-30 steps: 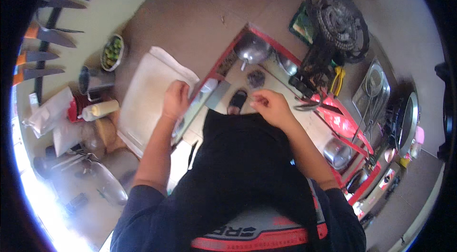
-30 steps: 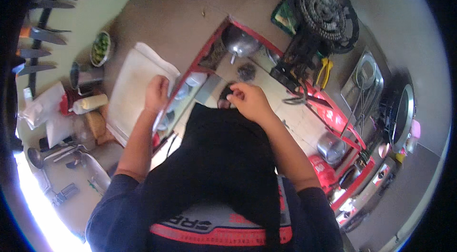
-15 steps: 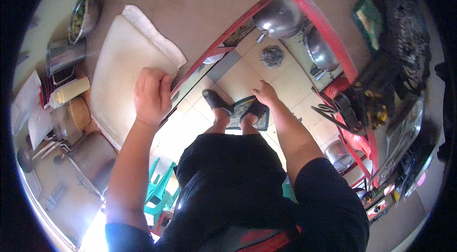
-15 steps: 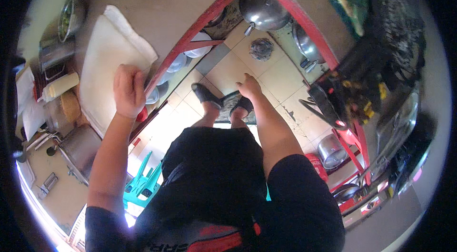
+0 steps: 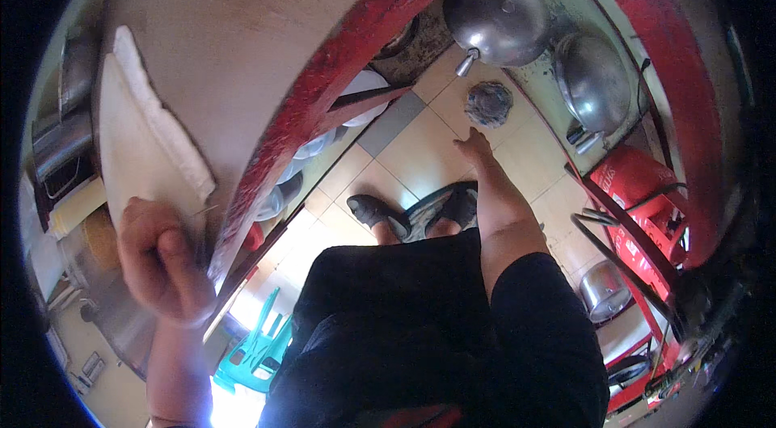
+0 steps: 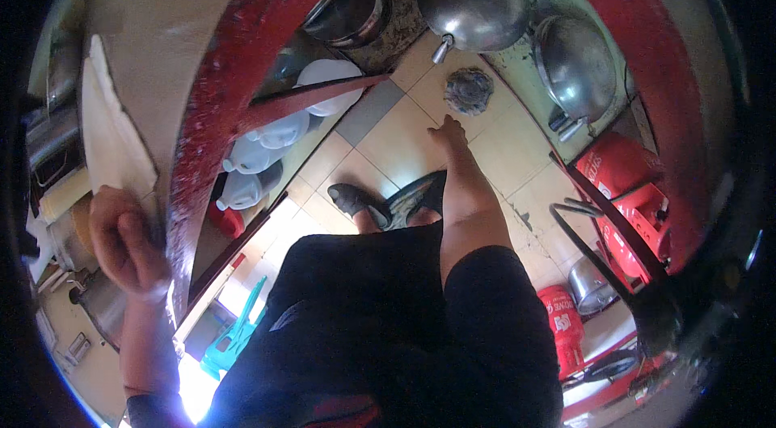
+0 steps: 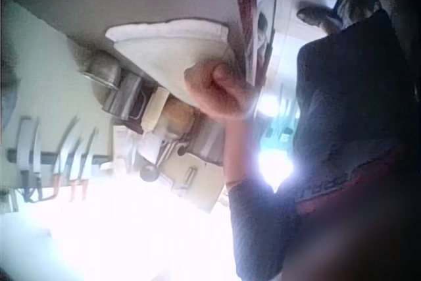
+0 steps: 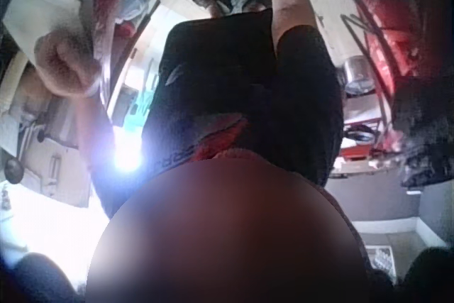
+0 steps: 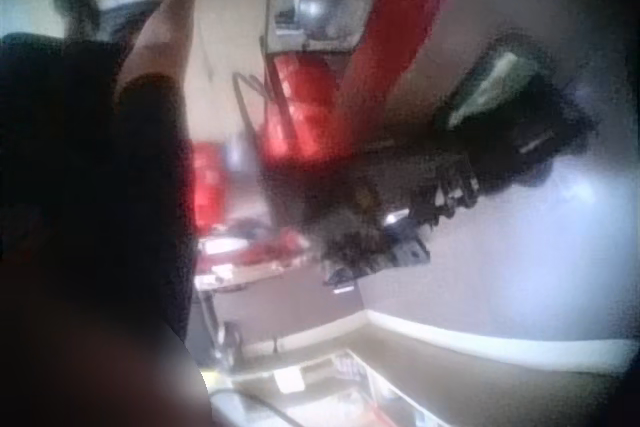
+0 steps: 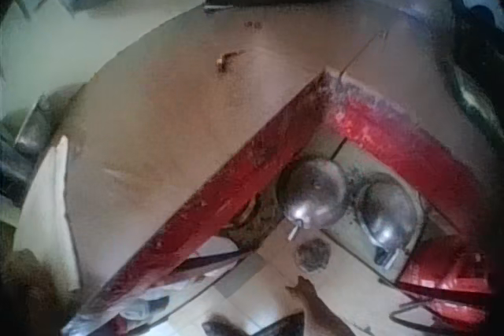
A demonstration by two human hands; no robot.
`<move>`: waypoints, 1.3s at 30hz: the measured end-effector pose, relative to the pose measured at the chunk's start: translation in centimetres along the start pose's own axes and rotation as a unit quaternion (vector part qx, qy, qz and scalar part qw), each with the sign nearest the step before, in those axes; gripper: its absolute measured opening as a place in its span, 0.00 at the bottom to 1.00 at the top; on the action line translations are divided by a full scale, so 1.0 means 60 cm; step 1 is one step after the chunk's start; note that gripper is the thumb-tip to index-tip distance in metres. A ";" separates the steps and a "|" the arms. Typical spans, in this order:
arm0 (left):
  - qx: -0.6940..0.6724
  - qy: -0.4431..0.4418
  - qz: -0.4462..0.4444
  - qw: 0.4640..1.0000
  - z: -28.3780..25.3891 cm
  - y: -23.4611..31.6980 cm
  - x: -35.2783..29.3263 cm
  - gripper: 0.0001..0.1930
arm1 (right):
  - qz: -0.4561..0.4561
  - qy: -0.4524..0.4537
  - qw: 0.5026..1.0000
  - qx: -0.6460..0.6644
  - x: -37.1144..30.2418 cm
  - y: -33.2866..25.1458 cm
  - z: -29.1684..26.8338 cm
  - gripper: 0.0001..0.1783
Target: The person pours a dark liquid from a pot into a small bowl, then uses a cloth to clean and adjust the gas burner assembly on the stove. They manipulate small components of the burner with their hands, repeatedly handling the burner and cloth throughout the clip.
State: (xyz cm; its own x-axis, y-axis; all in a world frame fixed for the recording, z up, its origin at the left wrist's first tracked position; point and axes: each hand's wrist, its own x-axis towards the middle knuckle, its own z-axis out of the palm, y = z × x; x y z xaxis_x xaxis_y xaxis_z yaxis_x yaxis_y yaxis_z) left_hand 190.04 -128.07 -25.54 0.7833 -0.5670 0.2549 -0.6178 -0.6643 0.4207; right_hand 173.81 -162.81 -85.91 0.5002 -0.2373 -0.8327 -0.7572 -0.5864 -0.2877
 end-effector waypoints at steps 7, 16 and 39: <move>0.113 0.072 -0.043 0.990 0.005 0.005 -0.026 0.15 | 0.071 -0.005 0.991 -0.115 0.122 0.040 0.023 0.62; 0.137 0.063 -0.032 0.988 0.008 0.014 -0.015 0.16 | 0.073 -0.035 0.993 -0.085 0.264 0.101 0.130 0.62; 0.022 0.015 -0.123 0.992 -0.024 0.043 0.018 0.07 | -0.540 -0.034 0.787 0.296 -0.885 -0.365 -0.462 0.15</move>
State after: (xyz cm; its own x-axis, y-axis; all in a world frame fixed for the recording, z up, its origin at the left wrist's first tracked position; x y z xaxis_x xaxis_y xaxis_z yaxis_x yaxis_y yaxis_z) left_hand 189.37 -129.69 -22.92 0.9124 -0.3698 0.1753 -0.4087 -0.8018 0.4359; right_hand 175.46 -158.85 -22.31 0.9783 0.2050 0.0308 0.0207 0.0508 -0.9985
